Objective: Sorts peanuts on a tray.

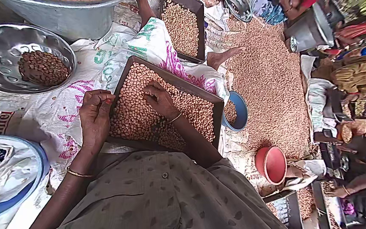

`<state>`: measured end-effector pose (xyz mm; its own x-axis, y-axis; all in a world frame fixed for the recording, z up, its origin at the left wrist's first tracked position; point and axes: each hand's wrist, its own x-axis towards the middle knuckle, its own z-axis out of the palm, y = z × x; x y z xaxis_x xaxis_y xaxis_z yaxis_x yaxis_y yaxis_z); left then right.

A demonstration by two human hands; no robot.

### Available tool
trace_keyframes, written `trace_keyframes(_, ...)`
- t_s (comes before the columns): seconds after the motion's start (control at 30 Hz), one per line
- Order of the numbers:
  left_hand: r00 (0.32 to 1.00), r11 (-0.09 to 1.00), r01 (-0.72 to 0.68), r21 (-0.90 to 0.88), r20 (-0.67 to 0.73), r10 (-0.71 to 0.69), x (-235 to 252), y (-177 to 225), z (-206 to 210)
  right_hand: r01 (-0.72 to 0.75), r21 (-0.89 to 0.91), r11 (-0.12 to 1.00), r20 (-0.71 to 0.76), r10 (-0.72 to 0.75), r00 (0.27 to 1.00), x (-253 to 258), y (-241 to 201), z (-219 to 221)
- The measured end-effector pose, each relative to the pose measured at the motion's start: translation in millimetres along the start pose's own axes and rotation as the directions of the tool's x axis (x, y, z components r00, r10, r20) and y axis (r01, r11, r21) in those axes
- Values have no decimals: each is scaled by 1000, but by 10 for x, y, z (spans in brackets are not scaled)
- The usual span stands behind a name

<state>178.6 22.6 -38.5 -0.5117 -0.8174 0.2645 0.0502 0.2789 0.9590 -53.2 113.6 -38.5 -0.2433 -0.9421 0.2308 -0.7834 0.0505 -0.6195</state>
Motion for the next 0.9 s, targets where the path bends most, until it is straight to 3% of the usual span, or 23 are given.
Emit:
trace_keyframes(0.27, 1000, 1000, -5, 4, 0, 5, -4, 22, 1, 29, -44, 999, -90, -32, 995, -49, 7, 81)
trace_keyframes(0.53, 1000, 1000, -1, 25, 0, 1, -5, 32, -7, 199, -137, 970, -128, -217, 968, -89, 79, 140)
trace_keyframes(0.77, 997, 994, 76, -79, -17, -77, 19, -16, -40, 93, 4, 996, -92, -92, 991, -85, 18, 4)
trace_keyframes(0.83, 996, 985, 75, -156, -25, -80, 44, -60, -50, 68, 93, 993, -145, -54, 988, -117, 15, -180)
trace_keyframes(0.9, 994, 971, 97, -219, -31, -106, 52, -68, -50, 28, 254, 967, -305, 53, 951, -208, 51, -433)
